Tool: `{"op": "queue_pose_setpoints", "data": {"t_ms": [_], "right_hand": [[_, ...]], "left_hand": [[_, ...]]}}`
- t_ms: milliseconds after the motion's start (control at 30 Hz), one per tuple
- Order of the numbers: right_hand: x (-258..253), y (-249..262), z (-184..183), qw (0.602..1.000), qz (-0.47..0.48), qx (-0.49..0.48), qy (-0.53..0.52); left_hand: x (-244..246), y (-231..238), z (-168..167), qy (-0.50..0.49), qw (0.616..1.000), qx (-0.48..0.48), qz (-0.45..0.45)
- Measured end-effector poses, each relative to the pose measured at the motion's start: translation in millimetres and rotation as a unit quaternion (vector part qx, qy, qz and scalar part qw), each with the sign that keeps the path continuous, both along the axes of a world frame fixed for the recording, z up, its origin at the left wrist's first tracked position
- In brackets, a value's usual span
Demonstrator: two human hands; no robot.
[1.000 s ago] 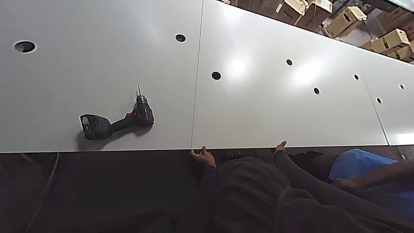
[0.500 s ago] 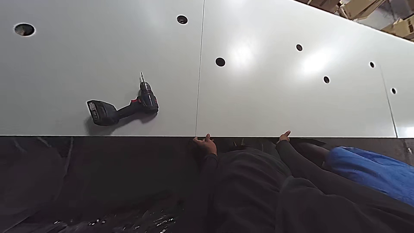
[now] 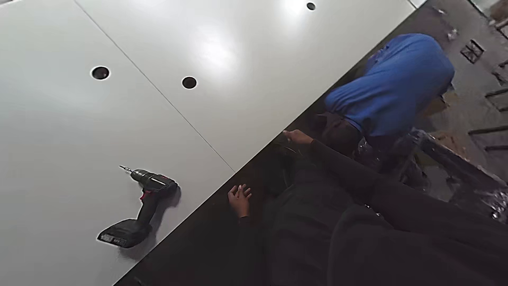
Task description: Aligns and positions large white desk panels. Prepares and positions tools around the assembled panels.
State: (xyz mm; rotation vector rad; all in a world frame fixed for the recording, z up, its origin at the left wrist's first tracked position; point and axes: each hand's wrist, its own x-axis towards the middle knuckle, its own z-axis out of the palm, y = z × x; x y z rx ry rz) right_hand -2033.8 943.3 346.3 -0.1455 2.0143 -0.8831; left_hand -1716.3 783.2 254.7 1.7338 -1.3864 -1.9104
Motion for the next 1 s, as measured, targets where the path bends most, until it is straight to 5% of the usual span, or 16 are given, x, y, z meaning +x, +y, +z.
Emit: {"op": "queue_pose_setpoints", "data": {"t_ms": [133,333,533,600,733,1000], "right_hand": [[68.7,45.6,36.0,0.992,0.106,-0.065,-0.035],[113.7,149.8,29.2,0.984,0.156,0.086,-0.003],[116.4,257.5,12.3,0.953,0.168,0.247,0.046],[118.3,290.2,9.8,0.954,0.125,0.268,0.044],[122.5,344.2,5.8,0.957,0.066,0.280,0.029],[123.8,416.3,-6.3,0.959,0.044,0.278,-0.010]], "left_hand": [[89.6,4.0,-20.6,-0.067,0.995,0.000,-0.069],[200.8,34.0,-64.8,-0.135,0.989,0.040,-0.054],[260.0,104.9,-99.4,-0.162,0.978,0.111,-0.073],[265.6,130.3,-86.1,-0.154,0.976,0.116,-0.100],[228.7,163.6,-2.4,-0.193,0.957,0.161,-0.146],[239.1,215.4,-10.4,-0.251,0.918,0.141,-0.273]]}}
